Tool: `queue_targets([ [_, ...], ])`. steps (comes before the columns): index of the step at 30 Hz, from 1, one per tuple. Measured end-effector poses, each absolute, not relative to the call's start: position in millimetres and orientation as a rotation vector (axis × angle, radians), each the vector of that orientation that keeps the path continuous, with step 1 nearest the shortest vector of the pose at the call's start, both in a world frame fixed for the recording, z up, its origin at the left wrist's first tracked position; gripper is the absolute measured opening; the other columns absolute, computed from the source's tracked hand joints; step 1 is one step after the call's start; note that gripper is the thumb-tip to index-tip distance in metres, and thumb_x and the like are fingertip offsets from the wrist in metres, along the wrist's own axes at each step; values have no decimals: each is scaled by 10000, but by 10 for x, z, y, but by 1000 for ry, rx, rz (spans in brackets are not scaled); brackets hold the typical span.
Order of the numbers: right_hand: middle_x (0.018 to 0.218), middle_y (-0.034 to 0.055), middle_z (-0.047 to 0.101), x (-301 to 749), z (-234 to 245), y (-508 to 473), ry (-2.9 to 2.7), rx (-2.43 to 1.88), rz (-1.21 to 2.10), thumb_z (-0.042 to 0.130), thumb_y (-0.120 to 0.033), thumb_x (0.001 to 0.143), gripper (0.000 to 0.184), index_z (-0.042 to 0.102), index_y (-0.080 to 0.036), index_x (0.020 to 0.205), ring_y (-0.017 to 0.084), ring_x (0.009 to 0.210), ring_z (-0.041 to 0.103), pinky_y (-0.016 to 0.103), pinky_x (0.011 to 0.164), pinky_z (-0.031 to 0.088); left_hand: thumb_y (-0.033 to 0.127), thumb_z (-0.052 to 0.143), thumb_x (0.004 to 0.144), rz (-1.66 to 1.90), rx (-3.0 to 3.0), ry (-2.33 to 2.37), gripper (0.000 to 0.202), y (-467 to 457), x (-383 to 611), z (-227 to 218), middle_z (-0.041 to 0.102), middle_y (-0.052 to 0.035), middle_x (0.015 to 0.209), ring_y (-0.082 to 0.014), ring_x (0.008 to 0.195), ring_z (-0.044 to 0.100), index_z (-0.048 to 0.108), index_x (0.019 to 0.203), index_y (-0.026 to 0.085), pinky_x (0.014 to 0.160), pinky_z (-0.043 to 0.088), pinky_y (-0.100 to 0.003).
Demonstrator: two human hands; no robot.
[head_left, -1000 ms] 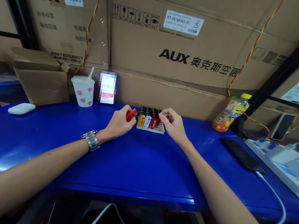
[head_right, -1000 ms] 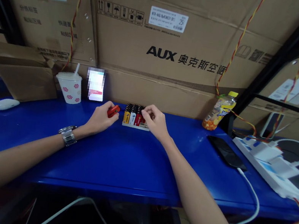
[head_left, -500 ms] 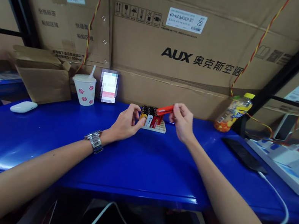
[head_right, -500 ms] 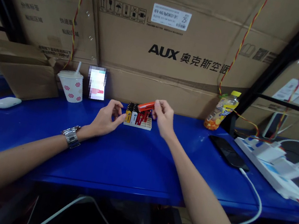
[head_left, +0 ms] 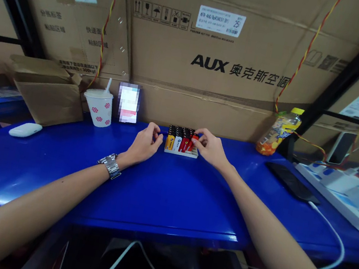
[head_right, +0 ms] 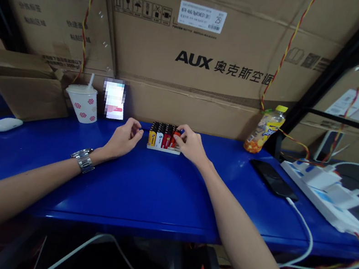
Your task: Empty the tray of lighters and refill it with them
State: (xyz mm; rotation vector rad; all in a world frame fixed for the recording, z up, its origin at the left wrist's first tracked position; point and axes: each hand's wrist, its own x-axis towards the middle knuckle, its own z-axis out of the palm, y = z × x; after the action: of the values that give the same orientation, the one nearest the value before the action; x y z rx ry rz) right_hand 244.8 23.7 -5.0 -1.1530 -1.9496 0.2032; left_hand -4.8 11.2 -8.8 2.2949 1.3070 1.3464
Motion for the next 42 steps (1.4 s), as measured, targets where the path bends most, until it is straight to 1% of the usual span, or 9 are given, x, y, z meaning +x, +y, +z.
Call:
queue_targets([
  [4,627,-20,606,2442,-48,221,-1893,-1127,310,492,-391,877,250,482,-209,1048,134,504,534,282,565,413,225,492,870,1345,2290,1316,59,123,-49,-93,550,5,714,-112,552,495,451,897,192,559,401,-274],
  [7,646,-5,623,2519,-53,270,-1801,-1177,288,396,-307,898,208,473,-206,1063,150,521,554,304,595,440,210,474,874,1325,2303,1342,29,144,-57,-101,554,-2,715,-121,564,497,451,866,195,571,402,-281],
  [12,890,96,679,2781,-163,453,-1884,-1355,-39,440,-171,778,292,568,-182,1040,242,849,607,405,798,458,139,443,845,1224,2462,1439,70,234,-105,-138,586,-49,785,-164,664,542,494,864,185,644,438,-320],
  [16,1229,131,604,2852,-301,576,-2109,-1439,-174,393,-209,845,395,597,-196,1182,300,1142,502,477,933,396,158,432,834,1076,2522,1428,244,337,-138,-182,624,-111,1000,-218,901,606,542,1051,160,787,482,-368],
  [20,1387,148,490,2742,-331,633,-2225,-1528,-199,333,-177,876,494,526,-176,1331,337,1235,411,499,955,367,234,505,772,853,2571,1266,604,381,-125,-216,504,-181,1346,-295,1188,520,384,1355,127,966,427,-445],
  [26,1486,113,380,2602,-171,780,-2393,-1626,-178,429,-222,858,440,587,-229,1269,414,1247,337,561,919,362,310,459,807,677,2604,1284,656,335,-96,-230,565,-207,1287,-349,1183,534,303,1415,117,949,412,-496],
  [29,1425,104,460,2562,-98,852,-2438,-1641,-61,495,-232,814,368,645,-227,1149,396,1247,349,549,945,349,314,441,824,658,2630,1298,618,303,-96,-223,578,-215,1271,-349,1165,546,331,1395,106,941,413,-493],
  [34,1026,144,661,2547,-53,814,-2413,-1668,56,480,-242,818,285,643,-216,1050,351,1095,486,515,861,397,321,427,842,603,2641,1328,595,264,-94,-196,575,-226,1278,-362,1147,554,348,1378,75,930,412,-504],
  [42,967,139,665,2653,-43,718,-2356,-1633,-58,490,-221,829,203,654,-184,942,317,1006,508,448,823,391,333,403,861,563,2679,1347,554,253,-96,-190,572,-228,1278,-344,1141,563,367,1354,82,923,422,-481],
])
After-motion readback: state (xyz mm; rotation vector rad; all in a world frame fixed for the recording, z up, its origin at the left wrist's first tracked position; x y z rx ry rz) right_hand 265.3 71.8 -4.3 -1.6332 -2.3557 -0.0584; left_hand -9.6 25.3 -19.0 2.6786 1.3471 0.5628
